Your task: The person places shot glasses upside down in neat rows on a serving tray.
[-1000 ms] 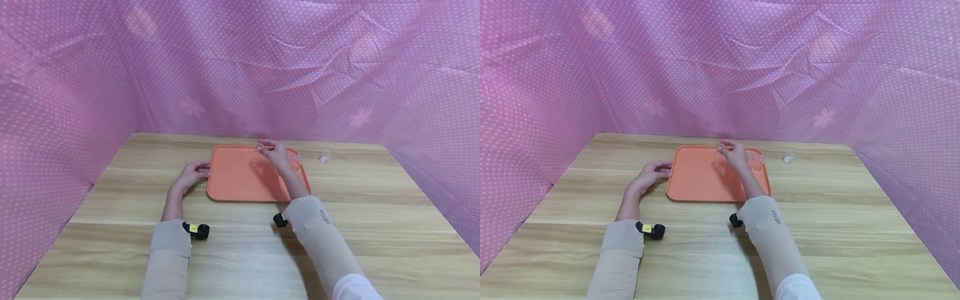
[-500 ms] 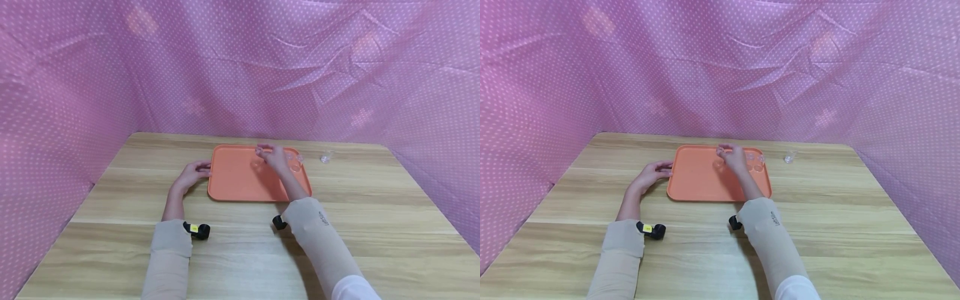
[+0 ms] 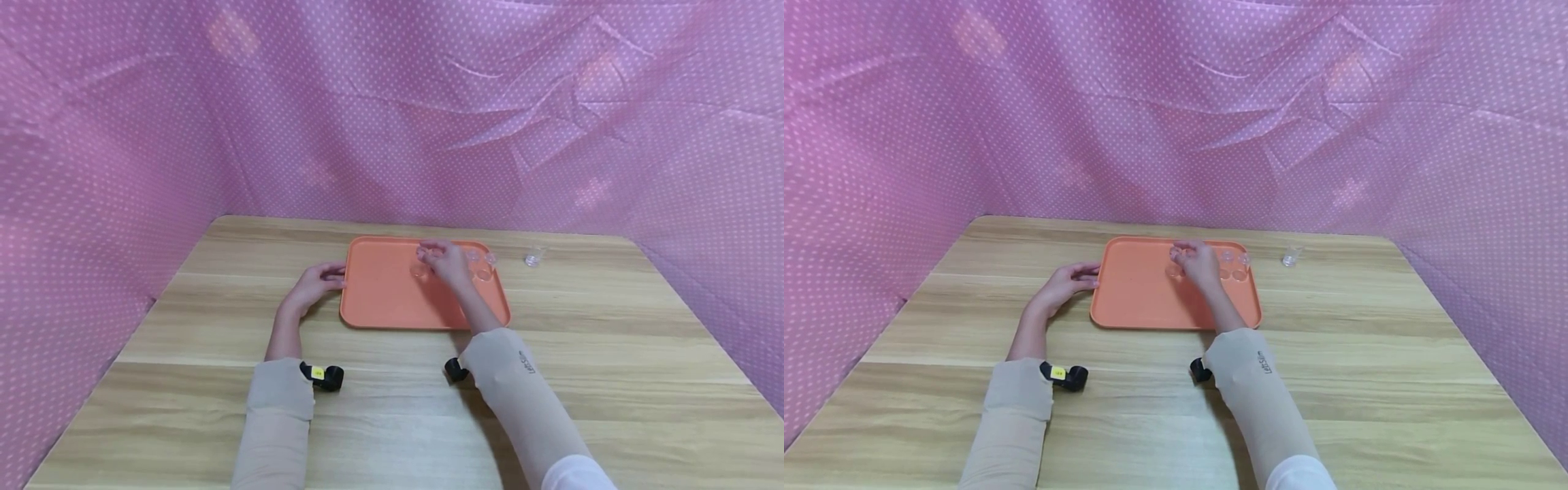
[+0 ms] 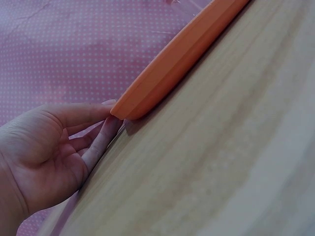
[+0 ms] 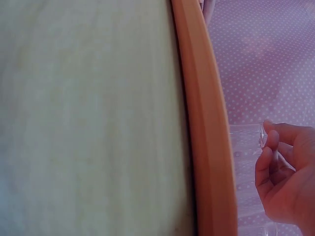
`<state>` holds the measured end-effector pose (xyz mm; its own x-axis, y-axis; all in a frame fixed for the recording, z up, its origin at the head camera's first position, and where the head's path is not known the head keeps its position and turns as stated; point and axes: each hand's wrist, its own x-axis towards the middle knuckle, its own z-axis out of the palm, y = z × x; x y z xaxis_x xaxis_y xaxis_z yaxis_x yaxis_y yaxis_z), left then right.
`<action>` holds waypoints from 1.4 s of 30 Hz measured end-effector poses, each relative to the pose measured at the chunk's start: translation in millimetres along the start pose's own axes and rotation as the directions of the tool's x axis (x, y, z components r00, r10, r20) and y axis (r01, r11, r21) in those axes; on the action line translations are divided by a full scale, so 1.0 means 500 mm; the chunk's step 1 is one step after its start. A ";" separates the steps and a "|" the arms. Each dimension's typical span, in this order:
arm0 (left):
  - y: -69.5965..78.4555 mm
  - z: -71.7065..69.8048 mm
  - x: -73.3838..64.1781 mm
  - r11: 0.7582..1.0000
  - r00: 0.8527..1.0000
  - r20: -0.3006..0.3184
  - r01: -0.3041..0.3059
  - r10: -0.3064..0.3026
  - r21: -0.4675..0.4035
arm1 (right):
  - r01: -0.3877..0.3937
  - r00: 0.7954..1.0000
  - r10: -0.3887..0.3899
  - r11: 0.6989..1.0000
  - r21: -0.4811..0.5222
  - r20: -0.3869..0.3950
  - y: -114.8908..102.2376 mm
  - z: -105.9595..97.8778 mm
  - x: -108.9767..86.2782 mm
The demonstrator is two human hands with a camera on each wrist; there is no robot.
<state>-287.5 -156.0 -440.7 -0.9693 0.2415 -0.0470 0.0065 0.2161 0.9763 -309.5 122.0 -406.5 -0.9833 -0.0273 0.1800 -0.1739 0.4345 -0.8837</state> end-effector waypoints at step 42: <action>-0.004 -0.001 -0.001 1.000 1.000 0.006 -0.019 0.019 0.003 | 0.005 0.999 -0.002 0.993 -0.114 0.033 0.000 -0.018 -0.002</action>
<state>-287.4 -157.2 -442.7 -0.9674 0.2514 -0.0300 0.0253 0.2141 0.9765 -308.2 130.2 -403.0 -0.9842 -0.0577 0.1671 -0.1719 0.5340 -0.8278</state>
